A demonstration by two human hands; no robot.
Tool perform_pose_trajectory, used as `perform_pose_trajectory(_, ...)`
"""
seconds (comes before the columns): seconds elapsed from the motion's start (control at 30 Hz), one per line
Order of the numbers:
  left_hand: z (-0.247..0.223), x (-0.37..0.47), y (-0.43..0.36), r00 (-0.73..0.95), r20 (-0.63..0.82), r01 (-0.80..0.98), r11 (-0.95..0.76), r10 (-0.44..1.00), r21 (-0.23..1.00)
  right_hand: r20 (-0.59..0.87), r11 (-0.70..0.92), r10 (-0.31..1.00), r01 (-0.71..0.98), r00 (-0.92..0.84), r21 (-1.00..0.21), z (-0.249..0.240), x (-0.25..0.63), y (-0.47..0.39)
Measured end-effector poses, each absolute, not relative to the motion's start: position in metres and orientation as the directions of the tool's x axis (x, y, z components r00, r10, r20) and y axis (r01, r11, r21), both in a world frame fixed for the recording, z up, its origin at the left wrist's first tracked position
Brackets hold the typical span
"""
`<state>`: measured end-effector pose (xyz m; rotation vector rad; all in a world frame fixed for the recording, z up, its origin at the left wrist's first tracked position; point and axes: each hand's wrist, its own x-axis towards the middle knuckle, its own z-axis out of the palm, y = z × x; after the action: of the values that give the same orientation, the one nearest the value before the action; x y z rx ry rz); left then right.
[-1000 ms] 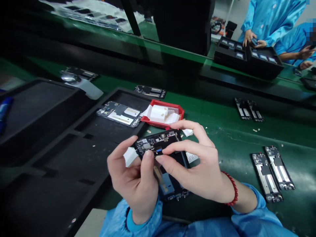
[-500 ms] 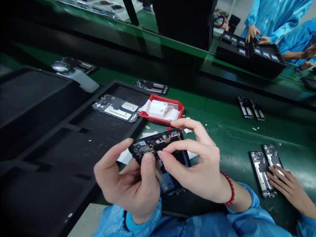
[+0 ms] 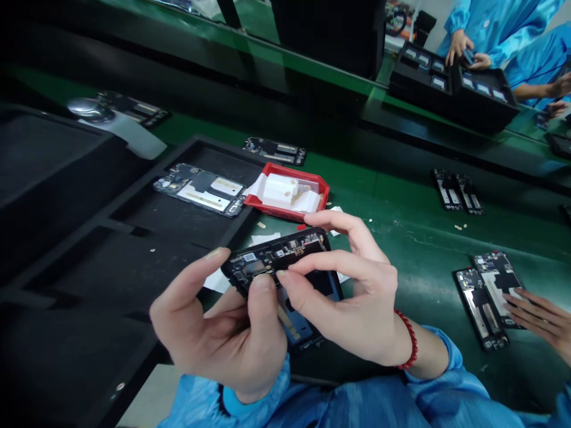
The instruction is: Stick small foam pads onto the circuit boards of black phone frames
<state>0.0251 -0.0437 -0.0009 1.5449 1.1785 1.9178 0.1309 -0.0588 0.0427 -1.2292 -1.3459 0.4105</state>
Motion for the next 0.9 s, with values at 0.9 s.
perform_pose_trajectory(0.9,0.015,0.038,-0.041,-0.375,0.508,0.121,-0.502,0.776,0.856,0.486,0.383,0.779,0.314,0.396,-0.869,0.041,0.122,-0.060)
